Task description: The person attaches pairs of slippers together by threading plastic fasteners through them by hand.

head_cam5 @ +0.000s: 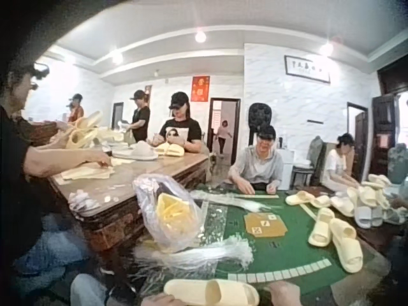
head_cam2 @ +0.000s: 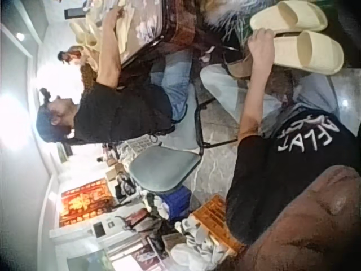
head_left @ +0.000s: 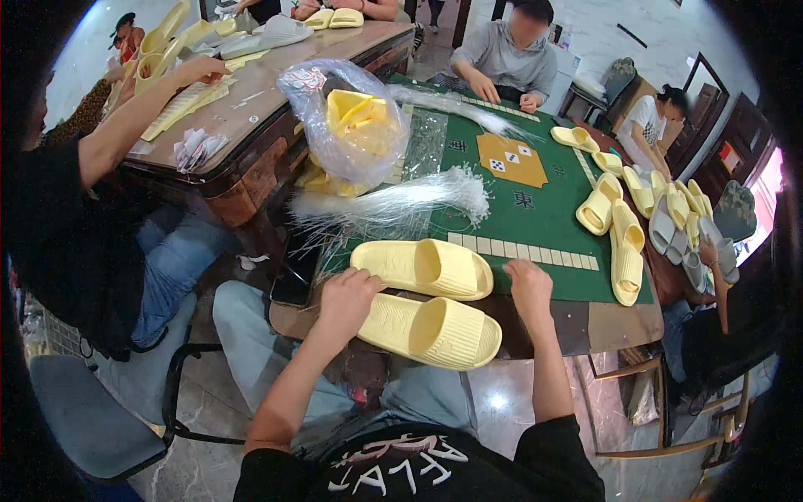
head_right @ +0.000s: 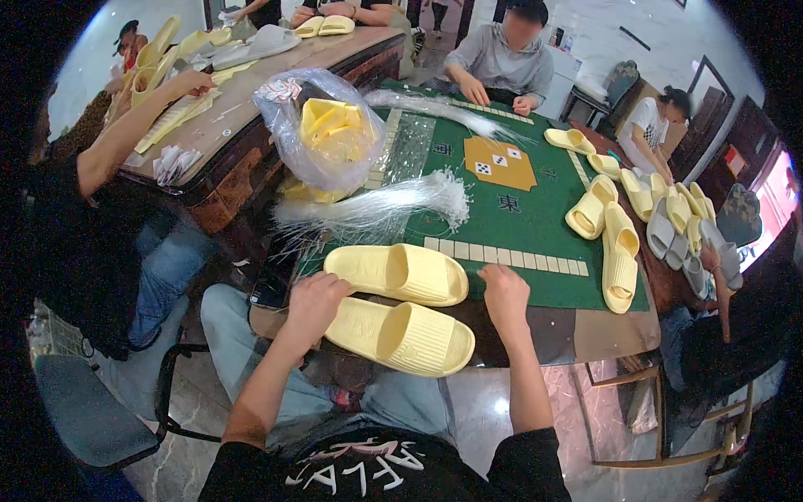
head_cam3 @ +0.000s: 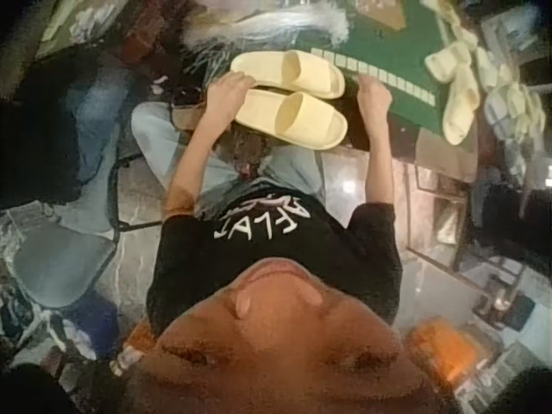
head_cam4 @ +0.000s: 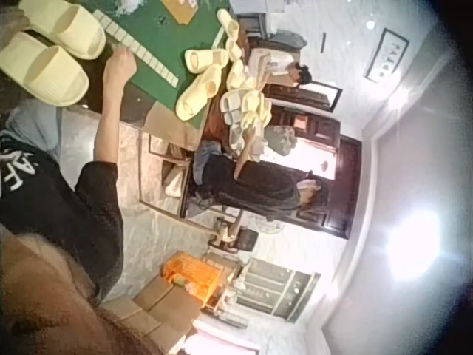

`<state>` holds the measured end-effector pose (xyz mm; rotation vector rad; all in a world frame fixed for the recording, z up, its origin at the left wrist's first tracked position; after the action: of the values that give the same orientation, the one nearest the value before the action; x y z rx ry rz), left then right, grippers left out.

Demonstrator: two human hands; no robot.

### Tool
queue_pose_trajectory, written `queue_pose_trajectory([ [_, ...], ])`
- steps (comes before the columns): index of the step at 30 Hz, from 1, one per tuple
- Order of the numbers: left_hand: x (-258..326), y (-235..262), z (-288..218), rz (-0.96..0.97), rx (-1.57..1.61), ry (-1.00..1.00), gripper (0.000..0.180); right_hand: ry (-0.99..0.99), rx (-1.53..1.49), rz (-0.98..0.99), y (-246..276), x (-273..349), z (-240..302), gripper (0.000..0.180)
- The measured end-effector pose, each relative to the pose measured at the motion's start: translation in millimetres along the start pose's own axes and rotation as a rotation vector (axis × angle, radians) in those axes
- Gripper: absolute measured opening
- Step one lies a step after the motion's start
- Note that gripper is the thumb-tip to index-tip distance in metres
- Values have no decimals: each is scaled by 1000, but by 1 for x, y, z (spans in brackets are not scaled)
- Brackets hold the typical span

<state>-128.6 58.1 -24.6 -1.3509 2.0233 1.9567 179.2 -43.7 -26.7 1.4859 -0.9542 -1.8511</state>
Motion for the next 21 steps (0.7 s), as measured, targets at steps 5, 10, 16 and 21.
queue_pose_trajectory([
  [5, 9, 23, 11, -48, -125, 25, 4, -321, -409, 274, 37, 23, -7, 9],
  [10, 20, 41, 9, -70, -134, 152, 10, -534, -1115, 401, 64, 37, 13, 10],
  [16, 14, 33, -5, 149, 1070, 763, 15, -508, -1138, 513, 48, 59, 27, 10],
  [21, 13, 1, -25, 272, 1435, 823, 19, -539, -1045, 527, 39, 63, 41, 11],
])
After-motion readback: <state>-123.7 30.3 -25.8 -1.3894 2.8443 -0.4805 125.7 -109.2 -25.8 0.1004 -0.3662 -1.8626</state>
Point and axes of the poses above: each hand's wrist, its own x-axis away from the middle knuckle, its own y-axis out of the back of the hand, z = x × y, the point moved 1 cm from there along -x, towards the middle knuckle, and after that the axes turned 3 degrees about x, right-handed, at the moved point
